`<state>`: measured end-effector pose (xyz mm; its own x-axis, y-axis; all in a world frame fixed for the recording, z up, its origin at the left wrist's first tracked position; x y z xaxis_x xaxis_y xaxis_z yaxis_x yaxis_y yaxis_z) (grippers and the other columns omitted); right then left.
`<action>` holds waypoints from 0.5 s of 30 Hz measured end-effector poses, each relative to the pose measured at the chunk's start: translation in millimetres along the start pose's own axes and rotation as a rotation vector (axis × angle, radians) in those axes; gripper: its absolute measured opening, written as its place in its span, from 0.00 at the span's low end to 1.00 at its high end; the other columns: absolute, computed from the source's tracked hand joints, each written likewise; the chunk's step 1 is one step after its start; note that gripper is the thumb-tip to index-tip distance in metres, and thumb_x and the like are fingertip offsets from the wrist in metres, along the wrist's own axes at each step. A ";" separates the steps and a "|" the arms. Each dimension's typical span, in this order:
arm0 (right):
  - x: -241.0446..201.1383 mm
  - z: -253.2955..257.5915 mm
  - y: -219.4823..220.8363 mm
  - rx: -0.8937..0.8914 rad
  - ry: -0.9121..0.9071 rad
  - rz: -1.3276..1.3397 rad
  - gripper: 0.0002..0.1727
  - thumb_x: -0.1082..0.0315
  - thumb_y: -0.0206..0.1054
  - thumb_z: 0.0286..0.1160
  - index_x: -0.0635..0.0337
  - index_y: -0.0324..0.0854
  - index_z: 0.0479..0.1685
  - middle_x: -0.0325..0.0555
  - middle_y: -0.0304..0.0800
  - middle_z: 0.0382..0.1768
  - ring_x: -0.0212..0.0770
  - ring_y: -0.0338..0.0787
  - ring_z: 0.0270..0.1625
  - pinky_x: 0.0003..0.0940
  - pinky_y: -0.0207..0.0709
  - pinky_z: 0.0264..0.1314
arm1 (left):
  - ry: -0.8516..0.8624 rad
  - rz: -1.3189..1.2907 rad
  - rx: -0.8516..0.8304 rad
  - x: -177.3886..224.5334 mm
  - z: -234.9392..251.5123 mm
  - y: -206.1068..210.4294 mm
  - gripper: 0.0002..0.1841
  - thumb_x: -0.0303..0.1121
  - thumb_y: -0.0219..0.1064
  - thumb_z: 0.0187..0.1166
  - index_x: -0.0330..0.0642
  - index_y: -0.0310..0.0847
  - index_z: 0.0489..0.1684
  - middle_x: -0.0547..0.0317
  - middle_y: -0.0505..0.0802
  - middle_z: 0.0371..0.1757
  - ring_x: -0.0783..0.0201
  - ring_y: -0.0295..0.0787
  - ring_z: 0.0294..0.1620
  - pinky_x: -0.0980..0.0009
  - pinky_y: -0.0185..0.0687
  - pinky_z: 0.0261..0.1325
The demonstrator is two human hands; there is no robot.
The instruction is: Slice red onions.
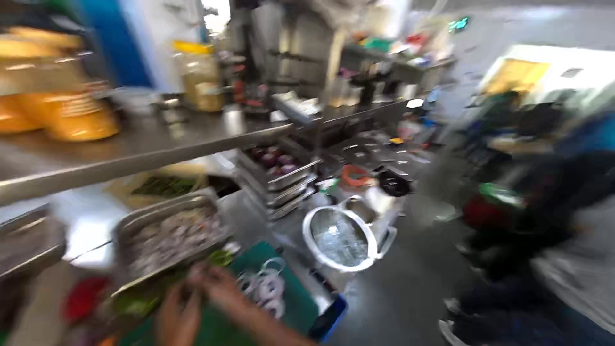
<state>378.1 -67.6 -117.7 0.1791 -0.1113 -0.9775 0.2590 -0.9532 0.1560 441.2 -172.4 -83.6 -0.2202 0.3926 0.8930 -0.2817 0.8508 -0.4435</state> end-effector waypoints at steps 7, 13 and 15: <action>-26.5 107.9 12.6 -0.003 0.191 0.302 0.23 0.55 0.47 0.95 0.62 0.76 0.71 0.53 0.91 0.50 0.45 0.92 0.44 0.43 0.88 0.48 | 0.093 -0.586 0.211 -33.5 93.2 -22.9 0.14 0.31 0.61 0.88 0.31 0.78 0.65 0.45 0.92 0.54 0.55 0.94 0.45 0.58 0.93 0.50; -49.3 151.8 11.3 -0.046 -0.133 -0.409 0.36 0.40 0.52 0.89 0.47 0.61 0.92 0.56 0.74 0.81 0.58 0.78 0.78 0.67 0.72 0.74 | 0.006 -0.889 0.263 -31.4 83.8 -48.2 0.11 0.28 0.63 0.86 0.31 0.85 0.58 0.47 0.93 0.52 0.54 0.93 0.47 0.57 0.92 0.55; -54.5 103.7 19.1 -0.083 -0.285 -0.442 0.26 0.50 0.65 0.85 0.43 0.76 0.80 0.47 0.86 0.69 0.50 0.89 0.58 0.55 0.85 0.51 | -0.024 -0.901 0.260 -33.6 74.3 -49.4 0.11 0.28 0.67 0.83 0.30 0.87 0.55 0.47 0.94 0.48 0.55 0.94 0.43 0.59 0.93 0.52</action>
<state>274.8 -109.0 -76.1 -0.2258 0.2130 -0.9506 0.3279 -0.9022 -0.2801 393.1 -253.6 -97.4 0.1641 -0.3864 0.9076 -0.5545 0.7248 0.4089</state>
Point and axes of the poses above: each hand's wrist, its own z-axis towards the middle knuckle, its own y-axis out of the palm, x = y × z, the point moved 3 cm from there along z, towards the middle knuckle
